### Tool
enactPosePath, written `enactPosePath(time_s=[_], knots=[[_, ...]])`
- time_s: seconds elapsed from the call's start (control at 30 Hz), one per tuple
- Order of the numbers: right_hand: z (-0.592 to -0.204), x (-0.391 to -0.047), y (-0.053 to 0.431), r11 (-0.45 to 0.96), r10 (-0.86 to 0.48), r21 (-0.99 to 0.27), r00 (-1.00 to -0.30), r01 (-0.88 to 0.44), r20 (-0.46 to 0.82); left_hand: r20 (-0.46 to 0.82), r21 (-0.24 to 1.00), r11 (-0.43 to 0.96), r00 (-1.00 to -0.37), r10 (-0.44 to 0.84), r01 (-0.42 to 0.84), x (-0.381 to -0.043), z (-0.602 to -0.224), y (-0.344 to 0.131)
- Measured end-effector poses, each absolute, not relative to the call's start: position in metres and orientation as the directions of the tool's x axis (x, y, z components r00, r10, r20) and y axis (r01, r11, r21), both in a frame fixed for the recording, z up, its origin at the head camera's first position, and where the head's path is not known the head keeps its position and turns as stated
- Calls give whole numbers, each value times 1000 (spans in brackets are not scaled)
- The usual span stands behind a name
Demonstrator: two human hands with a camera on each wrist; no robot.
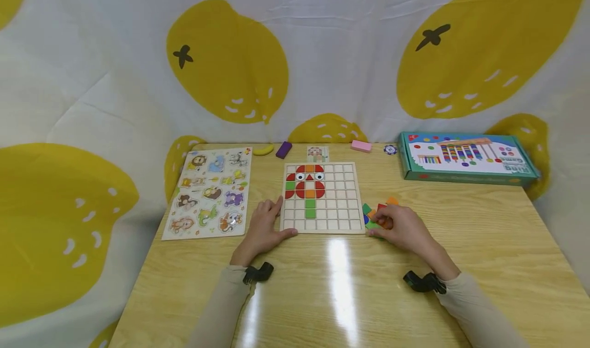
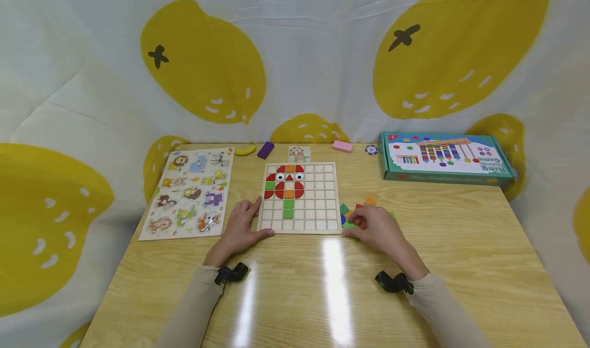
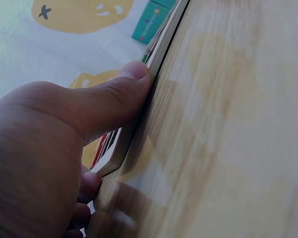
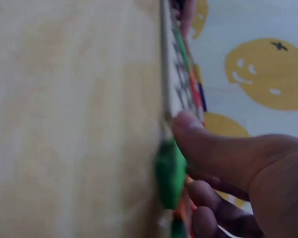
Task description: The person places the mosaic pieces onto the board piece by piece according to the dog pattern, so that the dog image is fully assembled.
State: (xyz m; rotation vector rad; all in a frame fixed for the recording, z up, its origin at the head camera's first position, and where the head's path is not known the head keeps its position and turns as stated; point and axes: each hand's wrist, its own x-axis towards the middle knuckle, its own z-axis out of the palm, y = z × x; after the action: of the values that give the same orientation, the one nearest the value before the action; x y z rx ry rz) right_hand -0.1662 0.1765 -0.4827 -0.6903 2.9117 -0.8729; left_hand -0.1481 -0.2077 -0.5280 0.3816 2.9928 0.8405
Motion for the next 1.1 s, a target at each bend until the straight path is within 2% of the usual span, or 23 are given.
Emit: enactPosePath(time_s=[0.3, 0.6, 0.77, 0.93, 1.1], knots=[[-487, -156, 167, 846, -277, -454, -958, -281, 75, 50, 506, 831, -969, 242, 234, -148, -531, -209], [-487, -151, 164, 814, -370, -472, -929, -338, 27, 34, 499, 838, -972, 233, 219, -147, -530, -209], [-486, -153, 162, 749, -430, -547, -902, -374, 28, 37, 497, 840, -972, 233, 220, -146, -530, -209], [-483, -164, 156, 620, -446, -663, -884, -420, 143, 48, 502, 833, -969, 240, 232, -147, -528, -209], [-483, -176, 128, 451, -386, -823, -907, -345, 169, 52, 505, 831, -969, 241, 233, -147, -527, -209]])
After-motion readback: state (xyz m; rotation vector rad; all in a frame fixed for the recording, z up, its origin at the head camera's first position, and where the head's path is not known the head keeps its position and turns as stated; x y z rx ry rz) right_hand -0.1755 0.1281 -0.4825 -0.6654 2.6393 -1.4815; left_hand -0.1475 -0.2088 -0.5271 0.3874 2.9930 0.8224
